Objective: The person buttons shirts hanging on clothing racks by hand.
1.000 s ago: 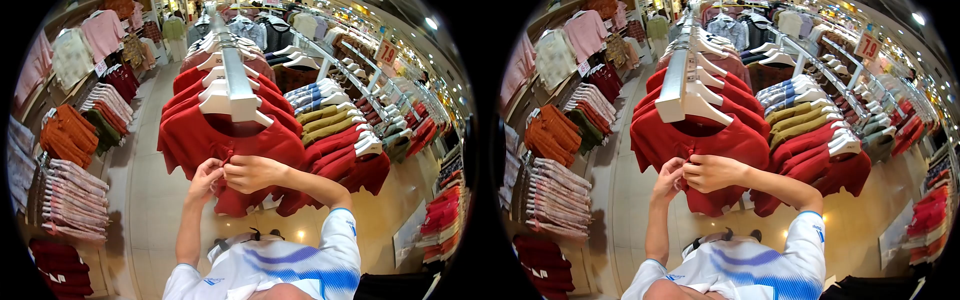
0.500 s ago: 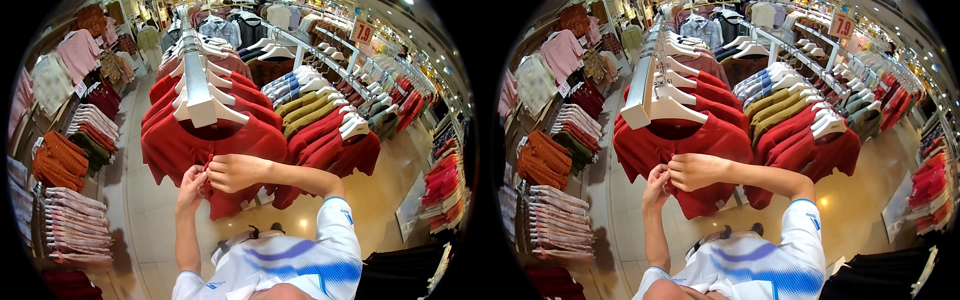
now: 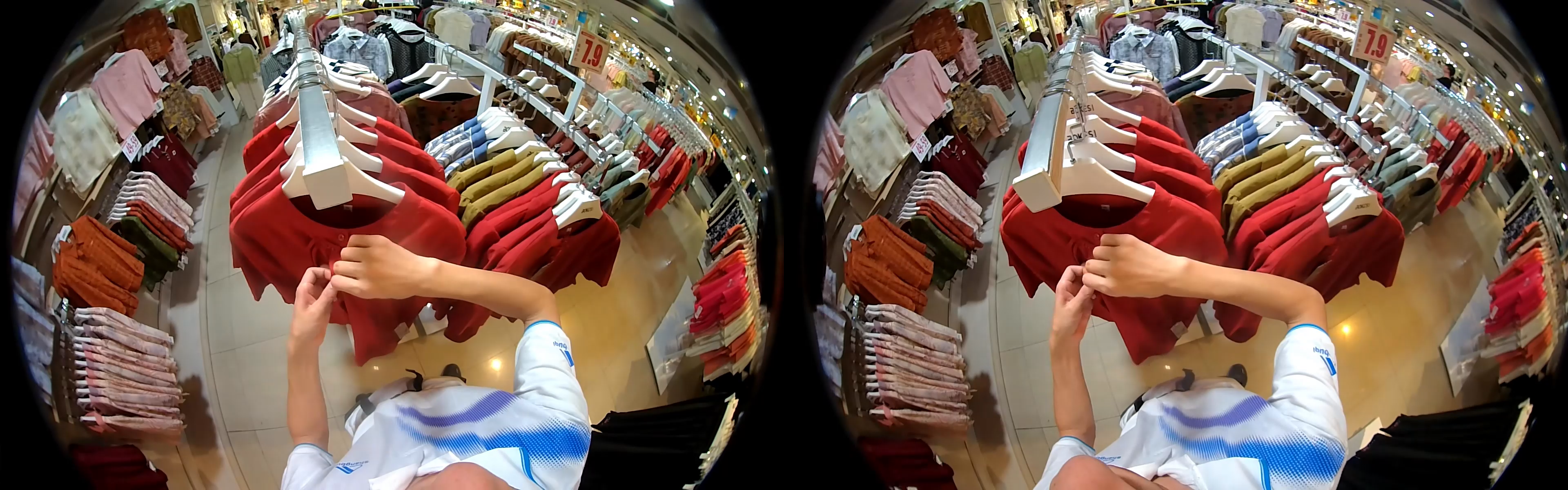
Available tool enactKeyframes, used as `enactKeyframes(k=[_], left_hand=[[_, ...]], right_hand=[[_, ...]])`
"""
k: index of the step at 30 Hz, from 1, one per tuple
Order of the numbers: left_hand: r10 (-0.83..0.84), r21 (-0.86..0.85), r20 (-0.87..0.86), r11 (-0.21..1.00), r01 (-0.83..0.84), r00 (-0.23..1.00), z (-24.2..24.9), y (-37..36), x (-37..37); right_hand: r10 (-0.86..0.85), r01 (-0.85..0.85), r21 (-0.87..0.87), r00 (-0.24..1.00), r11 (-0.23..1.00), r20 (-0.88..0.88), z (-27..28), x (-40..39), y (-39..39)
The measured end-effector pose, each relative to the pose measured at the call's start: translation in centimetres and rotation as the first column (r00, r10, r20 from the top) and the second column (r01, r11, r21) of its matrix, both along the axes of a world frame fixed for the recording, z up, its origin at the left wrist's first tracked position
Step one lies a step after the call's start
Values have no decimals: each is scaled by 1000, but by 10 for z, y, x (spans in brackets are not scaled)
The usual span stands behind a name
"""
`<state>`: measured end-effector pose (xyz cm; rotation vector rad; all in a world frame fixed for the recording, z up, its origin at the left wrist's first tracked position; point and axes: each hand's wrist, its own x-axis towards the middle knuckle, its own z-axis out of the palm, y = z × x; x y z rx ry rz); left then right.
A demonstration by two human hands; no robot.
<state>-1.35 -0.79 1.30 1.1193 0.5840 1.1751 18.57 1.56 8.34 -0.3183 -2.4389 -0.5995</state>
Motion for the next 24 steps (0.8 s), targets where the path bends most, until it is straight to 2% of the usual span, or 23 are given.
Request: enactKeyframes(k=[1, 3, 4, 6, 8, 9, 11, 12, 13, 16, 18, 24], left_hand=[[-7, 38, -51, 999, 9, 999, -1, 1, -2], [-8, 74, -101, 997, 16, 995, -1, 0, -2], [23, 93, -127, 996, -11, 992, 2, -2, 0], [55, 114, -152, 993, -38, 987, 13, -7, 8], [164, 96, -141, 984, -152, 976, 24, -13, 17], [165, 96, -142, 984, -152, 976, 23, -12, 16], [231, 394, -305, 914, -98, 924, 16, -9, 11], [294, 501, -360, 862, -82, 886, 17, -5, 9], [298, 502, -359, 860, -86, 884, 17, -6, 7], [373, 563, -396, 821, -99, 839, 22, -10, 8], [443, 640, -352, 757, -133, 825, 22, -10, 9], [502, 681, -313, 710, -178, 806, 19, -7, 8]], right_hand=[[3, -3, 0, 1000, 1000, 0, 1, 0, -1], [-103, 101, 34, 993, 994, 50, 5, 1, -4], [-101, 99, 34, 994, 994, 50, 9, 0, -6], [-40, 48, 149, 998, 988, -53, 19, -1, -6], [-55, 61, 133, 997, 989, -54, 21, -4, -3], [-70, 76, 117, 996, 990, -54, 20, -6, -2], [-62, 68, 76, 995, 995, -73, 14, -5, 2], [-67, 67, 21, 998, 997, -11, 14, -3, 1], [-67, 69, -33, 996, 997, 52, 15, -1, 2], [-33, 32, 11, 999, 999, 20, 15, -2, 6], [-9, 9, 20, 1000, 1000, 0, 15, -2, 8], [91, -90, 16, 994, 996, -62, 17, -4, 13]])
